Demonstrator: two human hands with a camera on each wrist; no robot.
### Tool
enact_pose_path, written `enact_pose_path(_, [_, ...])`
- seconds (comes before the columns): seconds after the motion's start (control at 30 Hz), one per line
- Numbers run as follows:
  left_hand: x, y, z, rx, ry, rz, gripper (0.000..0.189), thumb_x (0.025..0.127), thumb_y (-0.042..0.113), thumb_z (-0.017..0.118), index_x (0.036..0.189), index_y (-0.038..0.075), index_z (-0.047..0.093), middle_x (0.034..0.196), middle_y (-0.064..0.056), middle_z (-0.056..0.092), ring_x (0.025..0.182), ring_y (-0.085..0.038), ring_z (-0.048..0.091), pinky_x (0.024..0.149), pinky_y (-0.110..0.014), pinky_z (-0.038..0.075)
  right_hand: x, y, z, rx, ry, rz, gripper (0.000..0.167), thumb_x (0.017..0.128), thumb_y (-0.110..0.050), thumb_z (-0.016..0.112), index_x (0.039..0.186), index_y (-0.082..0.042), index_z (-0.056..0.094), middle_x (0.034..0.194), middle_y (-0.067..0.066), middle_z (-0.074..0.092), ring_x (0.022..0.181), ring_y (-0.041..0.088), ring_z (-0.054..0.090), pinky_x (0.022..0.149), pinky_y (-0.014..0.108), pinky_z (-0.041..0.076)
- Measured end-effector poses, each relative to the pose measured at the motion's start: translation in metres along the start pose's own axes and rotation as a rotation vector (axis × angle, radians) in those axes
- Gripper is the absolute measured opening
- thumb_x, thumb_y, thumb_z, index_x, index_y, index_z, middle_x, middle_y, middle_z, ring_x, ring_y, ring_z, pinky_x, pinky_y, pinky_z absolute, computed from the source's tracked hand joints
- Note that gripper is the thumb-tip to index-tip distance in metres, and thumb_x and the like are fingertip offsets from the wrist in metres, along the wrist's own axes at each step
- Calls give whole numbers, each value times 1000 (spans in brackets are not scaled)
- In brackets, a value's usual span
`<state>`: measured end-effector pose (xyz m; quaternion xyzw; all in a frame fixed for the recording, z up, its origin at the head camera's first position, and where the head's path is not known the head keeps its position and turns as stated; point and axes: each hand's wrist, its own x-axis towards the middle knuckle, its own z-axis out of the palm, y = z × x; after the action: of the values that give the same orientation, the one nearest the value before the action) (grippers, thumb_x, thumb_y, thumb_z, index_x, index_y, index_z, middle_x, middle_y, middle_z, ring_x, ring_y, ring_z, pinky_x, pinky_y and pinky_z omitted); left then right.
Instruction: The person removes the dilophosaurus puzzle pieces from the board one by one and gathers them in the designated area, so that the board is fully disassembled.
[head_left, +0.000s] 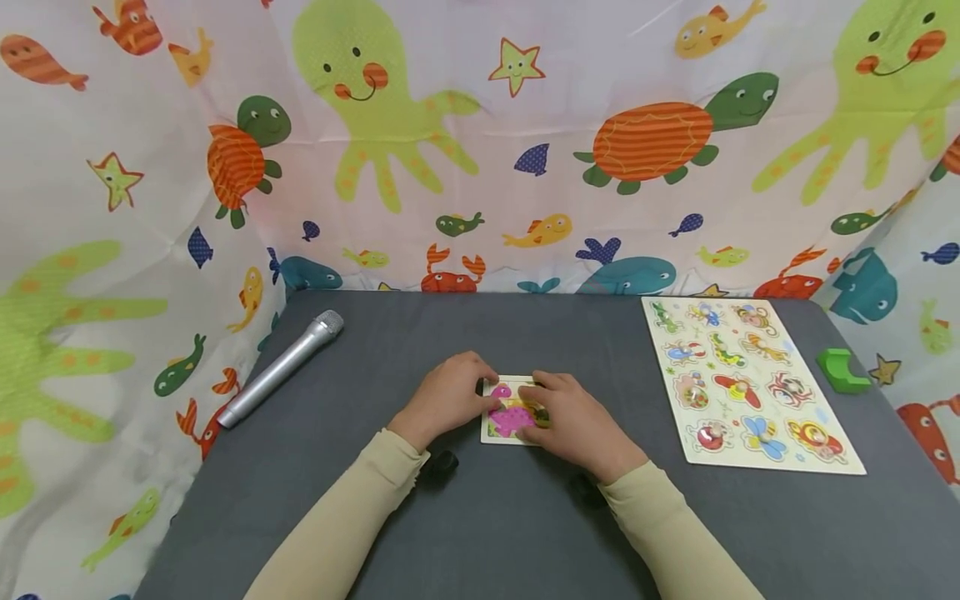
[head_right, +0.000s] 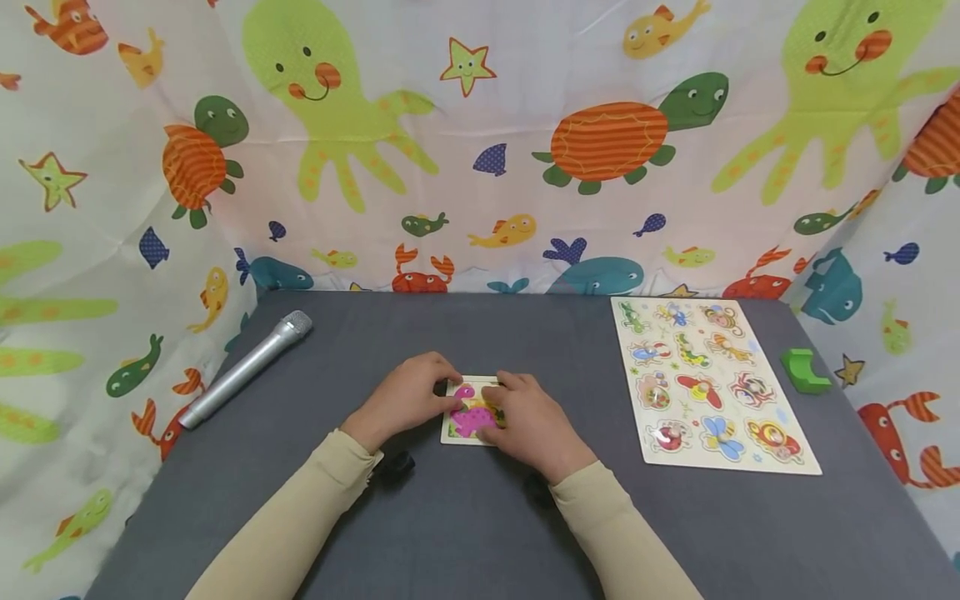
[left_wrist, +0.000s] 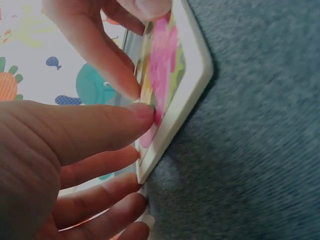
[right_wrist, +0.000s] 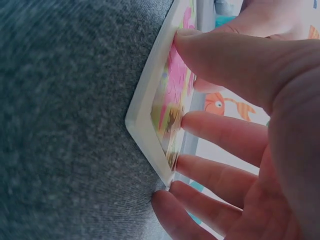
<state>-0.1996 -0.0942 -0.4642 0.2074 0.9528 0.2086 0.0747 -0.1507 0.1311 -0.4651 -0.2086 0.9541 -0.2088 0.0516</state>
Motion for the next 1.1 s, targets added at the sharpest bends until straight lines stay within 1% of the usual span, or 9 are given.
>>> enact_pose_path(0.2, [-2, -1, -2, 1, -11, -13, 32, 94, 36, 86, 120, 18, 83, 124, -3, 72, 110, -20, 68, 99, -44, 60, 1, -1, 3, -2, 0, -6, 65, 90, -41, 88, 145, -13, 70, 160, 20, 56, 149, 42, 51, 116, 59, 50])
enact_pose_path(0.4, [-2, 0, -1, -11, 0, -2, 30, 94, 36, 85, 120, 19, 83, 124, -3, 72, 110, -20, 69, 99, -44, 61, 0, 0, 3, -19, 8, 0, 65, 89, -41, 88, 145, -12, 70, 160, 20, 56, 149, 41, 51, 117, 57, 50])
enact_pose_path(0.53, [-3, 1, -1, -15, -4, 4, 29, 95, 35, 84, 120, 19, 84, 124, -4, 72, 110, -19, 69, 98, -44, 61, 0, 1, 2, -19, 8, -5, 65, 89, -41, 88, 145, -12, 70, 160, 20, 57, 149, 41, 51, 118, 58, 49])
enact_pose_path(0.67, [-2, 1, -1, 29, -5, 24, 29, 96, 36, 83, 120, 20, 84, 123, -3, 72, 108, -18, 68, 96, -42, 61, 0, 1, 1, -17, 0, -8, 66, 90, -41, 87, 146, -12, 69, 160, 20, 56, 150, 42, 50, 118, 58, 48])
enact_pose_path(0.83, [-3, 2, -3, 91, -2, 59, 31, 97, 38, 82, 122, 20, 82, 123, -3, 71, 109, -19, 68, 97, -43, 62, 1, 2, 1, -21, -6, -6, 67, 90, -42, 87, 146, -11, 68, 161, 20, 56, 150, 41, 50, 118, 59, 48])
enact_pose_path(1.0, [-3, 1, -1, 107, 6, 61, 32, 98, 41, 80, 121, 19, 79, 123, -5, 68, 109, -20, 65, 99, -43, 61, 2, 2, 2, -24, -5, -3, 67, 89, -42, 88, 146, -12, 68, 161, 19, 56, 150, 41, 50, 118, 58, 48])
enact_pose_path(1.1, [-1, 0, 2, 101, 10, 59, 31, 100, 41, 78, 121, 17, 77, 125, -6, 66, 112, -22, 62, 101, -43, 59, 2, 2, 2, -22, -5, 0, 66, 89, -41, 88, 146, -12, 69, 161, 19, 56, 150, 41, 50, 118, 58, 48])
